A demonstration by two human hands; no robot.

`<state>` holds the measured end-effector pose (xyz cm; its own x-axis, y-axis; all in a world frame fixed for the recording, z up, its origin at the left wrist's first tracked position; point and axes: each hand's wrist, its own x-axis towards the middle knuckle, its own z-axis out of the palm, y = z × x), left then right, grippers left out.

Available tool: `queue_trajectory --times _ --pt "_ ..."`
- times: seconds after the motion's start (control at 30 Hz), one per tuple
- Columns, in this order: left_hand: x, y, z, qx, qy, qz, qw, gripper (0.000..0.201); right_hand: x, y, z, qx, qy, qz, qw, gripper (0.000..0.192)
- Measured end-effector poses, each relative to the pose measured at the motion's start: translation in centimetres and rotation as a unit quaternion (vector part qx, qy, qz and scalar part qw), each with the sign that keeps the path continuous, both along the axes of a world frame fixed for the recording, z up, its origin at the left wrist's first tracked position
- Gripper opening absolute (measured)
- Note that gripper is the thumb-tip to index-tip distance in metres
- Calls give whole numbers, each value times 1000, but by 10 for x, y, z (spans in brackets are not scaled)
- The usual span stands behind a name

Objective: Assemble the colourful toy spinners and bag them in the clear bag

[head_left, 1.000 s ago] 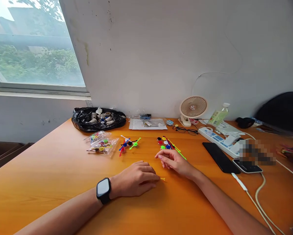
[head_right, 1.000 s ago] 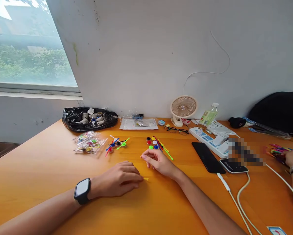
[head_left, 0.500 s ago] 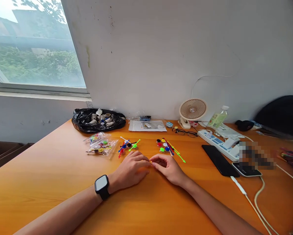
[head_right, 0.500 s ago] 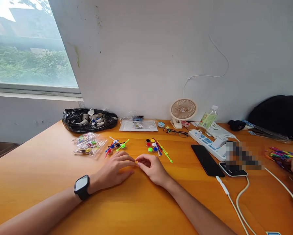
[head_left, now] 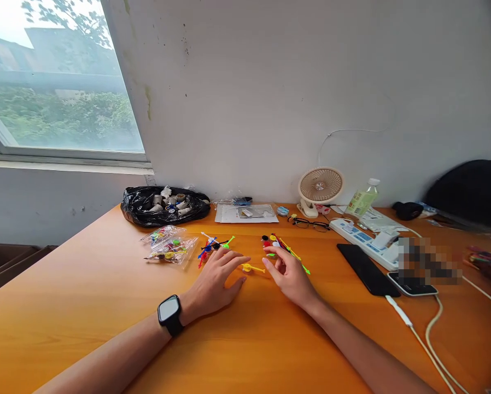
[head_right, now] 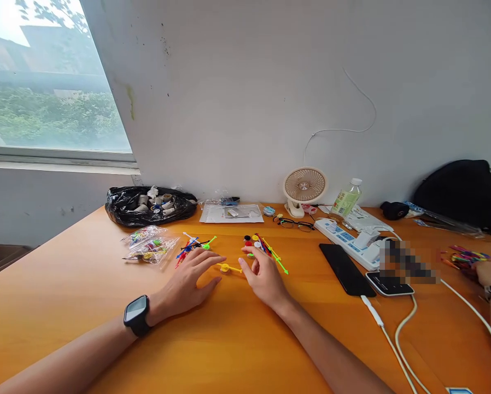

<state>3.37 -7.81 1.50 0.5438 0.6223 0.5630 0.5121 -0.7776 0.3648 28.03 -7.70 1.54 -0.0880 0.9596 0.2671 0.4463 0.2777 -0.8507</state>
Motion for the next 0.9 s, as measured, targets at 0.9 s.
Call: queue_trajectory --times 0.9 --pt "-3 -6 10 -36 109 -71 991 55 79 42 3 56 -334 -153 929 14"
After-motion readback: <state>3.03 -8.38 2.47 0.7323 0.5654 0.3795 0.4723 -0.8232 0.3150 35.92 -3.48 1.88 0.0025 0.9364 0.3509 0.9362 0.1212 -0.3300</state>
